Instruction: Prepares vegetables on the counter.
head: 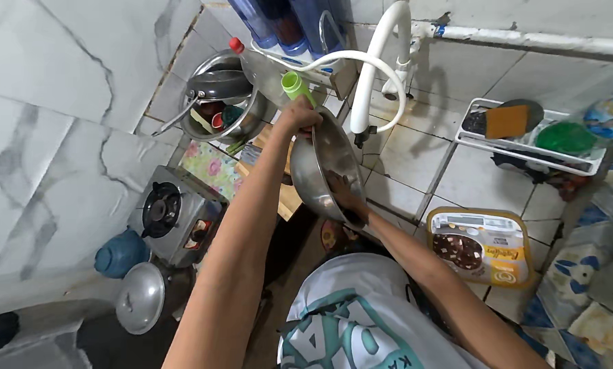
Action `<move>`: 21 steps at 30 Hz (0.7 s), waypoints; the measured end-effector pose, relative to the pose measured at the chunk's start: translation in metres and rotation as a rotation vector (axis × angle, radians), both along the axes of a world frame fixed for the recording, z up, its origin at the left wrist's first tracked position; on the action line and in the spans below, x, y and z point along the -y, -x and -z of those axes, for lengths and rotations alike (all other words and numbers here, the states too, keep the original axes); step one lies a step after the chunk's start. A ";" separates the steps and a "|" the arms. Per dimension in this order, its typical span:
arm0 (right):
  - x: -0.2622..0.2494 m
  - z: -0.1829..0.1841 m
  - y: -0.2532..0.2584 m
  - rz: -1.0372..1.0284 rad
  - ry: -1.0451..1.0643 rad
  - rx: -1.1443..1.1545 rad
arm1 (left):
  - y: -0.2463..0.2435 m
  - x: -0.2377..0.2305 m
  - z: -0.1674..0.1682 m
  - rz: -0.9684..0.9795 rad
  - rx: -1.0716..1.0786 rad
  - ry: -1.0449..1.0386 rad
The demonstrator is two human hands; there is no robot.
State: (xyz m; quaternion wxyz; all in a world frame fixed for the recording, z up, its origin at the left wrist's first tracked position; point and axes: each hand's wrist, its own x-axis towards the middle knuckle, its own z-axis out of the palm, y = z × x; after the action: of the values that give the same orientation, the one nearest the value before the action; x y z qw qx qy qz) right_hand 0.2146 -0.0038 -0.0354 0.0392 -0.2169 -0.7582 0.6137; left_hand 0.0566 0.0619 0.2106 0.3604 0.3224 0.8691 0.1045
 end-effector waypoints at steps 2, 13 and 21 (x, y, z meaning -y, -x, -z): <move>0.000 -0.006 -0.003 -0.004 -0.011 -0.010 | -0.003 -0.003 0.000 0.002 -0.002 0.008; -0.004 -0.035 -0.017 0.026 0.042 -0.065 | -0.017 -0.020 0.001 -0.012 -0.030 -0.034; 0.000 -0.067 -0.031 0.016 0.094 0.002 | -0.020 -0.025 0.002 0.001 -0.058 -0.028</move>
State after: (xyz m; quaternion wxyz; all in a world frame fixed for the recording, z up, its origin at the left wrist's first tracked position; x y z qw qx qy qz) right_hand 0.2456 -0.0041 0.0313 0.0329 -0.2254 -0.7267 0.6481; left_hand 0.0762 0.0872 0.2088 0.3308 0.3309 0.8773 0.1070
